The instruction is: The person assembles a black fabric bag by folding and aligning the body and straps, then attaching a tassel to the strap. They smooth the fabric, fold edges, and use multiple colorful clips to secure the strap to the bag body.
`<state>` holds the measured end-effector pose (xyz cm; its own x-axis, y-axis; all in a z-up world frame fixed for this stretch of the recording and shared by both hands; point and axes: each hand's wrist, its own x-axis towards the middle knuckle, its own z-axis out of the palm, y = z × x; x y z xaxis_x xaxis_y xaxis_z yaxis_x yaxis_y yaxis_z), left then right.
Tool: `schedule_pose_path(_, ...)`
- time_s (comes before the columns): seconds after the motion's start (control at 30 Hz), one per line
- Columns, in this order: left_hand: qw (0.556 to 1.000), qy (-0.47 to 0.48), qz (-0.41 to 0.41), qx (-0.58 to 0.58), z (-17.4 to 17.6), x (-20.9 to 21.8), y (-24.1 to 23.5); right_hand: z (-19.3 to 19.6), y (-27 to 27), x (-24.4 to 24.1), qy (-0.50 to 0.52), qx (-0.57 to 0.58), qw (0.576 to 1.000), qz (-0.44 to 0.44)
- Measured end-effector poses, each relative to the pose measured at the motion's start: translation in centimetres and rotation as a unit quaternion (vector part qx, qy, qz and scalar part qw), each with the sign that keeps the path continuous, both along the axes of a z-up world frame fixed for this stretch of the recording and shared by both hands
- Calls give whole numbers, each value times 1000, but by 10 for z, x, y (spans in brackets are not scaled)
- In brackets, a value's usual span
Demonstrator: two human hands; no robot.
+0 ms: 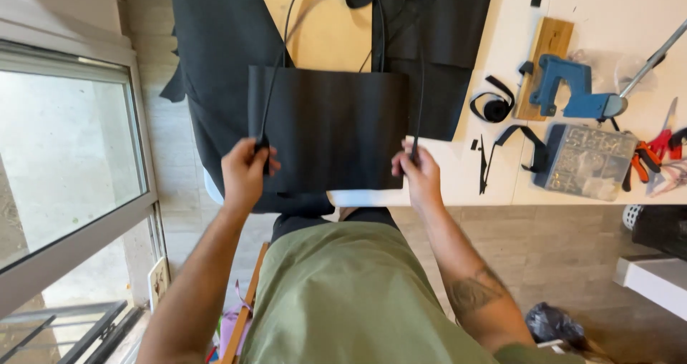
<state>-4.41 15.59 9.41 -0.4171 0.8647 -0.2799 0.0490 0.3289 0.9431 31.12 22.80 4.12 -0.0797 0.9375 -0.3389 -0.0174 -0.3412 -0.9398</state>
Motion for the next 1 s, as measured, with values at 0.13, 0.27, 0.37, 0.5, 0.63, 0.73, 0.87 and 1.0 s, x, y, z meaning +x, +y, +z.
schedule_pose_path(0.13, 994, -94, 63, 6, -66, 4, 71, -40, 81, -47, -17, 23, 1000, -6)
schedule_pose_path(0.27, 988, -78, 57, -122, -131, 3, 111, -134, 131, -56, -77, -64, 995, 9)
schedule_pose_path(0.37, 981, -54, 47, -178, -137, 2, 117, -140, 132, -59, -105, -121, 987, 0)
schedule_pose_path(0.5, 981, -79, 48, -171, -143, 0, 115, -117, 120, -63, -97, -101, 990, -28)
schedule_pose_path(0.63, 981, -71, 42, -174, -135, -2, 121, -138, 115, -57, -156, -111, 980, -48)
schedule_pose_path(0.73, 979, -55, 42, -190, -138, -3, 122, -134, 110, -52, -231, -126, 963, -55)
schedule_pose_path(0.87, 969, 148, -15, -195, -171, -13, 115, -136, 107, -46, -237, -122, 960, -84)
schedule_pose_path(1.0, 958, 170, -13, -229, -172, -19, 120, -121, 109, -53, -276, -112, 950, -98)
